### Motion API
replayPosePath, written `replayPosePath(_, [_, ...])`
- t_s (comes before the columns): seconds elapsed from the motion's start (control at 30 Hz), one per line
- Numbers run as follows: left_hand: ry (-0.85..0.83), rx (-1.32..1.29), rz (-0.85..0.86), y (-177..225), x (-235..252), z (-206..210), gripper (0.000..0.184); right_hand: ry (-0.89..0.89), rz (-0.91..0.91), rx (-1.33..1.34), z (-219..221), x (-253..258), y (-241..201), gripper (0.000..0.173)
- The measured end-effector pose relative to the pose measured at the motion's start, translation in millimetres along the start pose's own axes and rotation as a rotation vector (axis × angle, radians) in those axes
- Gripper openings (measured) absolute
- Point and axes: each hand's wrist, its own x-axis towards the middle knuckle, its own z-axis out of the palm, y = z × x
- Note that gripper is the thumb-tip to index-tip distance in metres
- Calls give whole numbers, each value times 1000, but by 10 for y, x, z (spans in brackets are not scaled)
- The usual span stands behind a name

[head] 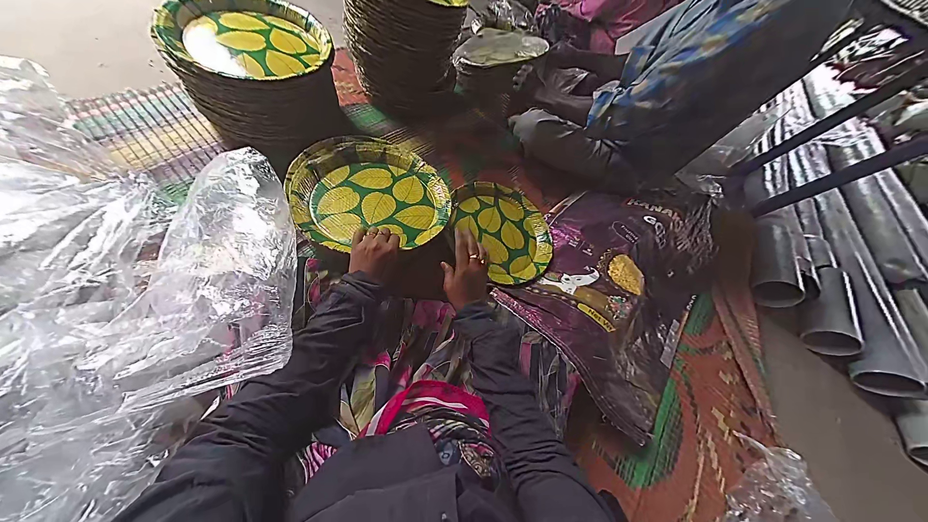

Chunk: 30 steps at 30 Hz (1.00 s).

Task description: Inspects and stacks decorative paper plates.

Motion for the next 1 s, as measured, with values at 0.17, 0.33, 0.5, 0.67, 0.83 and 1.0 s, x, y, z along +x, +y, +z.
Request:
replayPosePath(0.17, [284, -60, 269, -19, -71, 70, 10, -197, -309, 40, -215, 326, -150, 67])
replayPosePath(0.33, [830, -89, 357, -64, -23, 142, 22, 1, -342, 3, -261, 536, 153, 40])
replayPosePath(0.5, [240, -197, 156, -170, 9, 180, 41, -126, 140, -255, -346, 423, 652, 47])
replayPosePath(0.67, [14, -235, -9, -173, 106, 339, 25, -814, 460, -284, -5, 43, 948, 54])
replayPosePath(0.83, [370, -63, 116, -158, 20, 415, 15, -438, 273, -94, -28, 13, 880, 83])
replayPosePath(1.0, [449, -37, 399, 10, -107, 340, 15, -35, -259, -5, -100, 52, 397, 85])
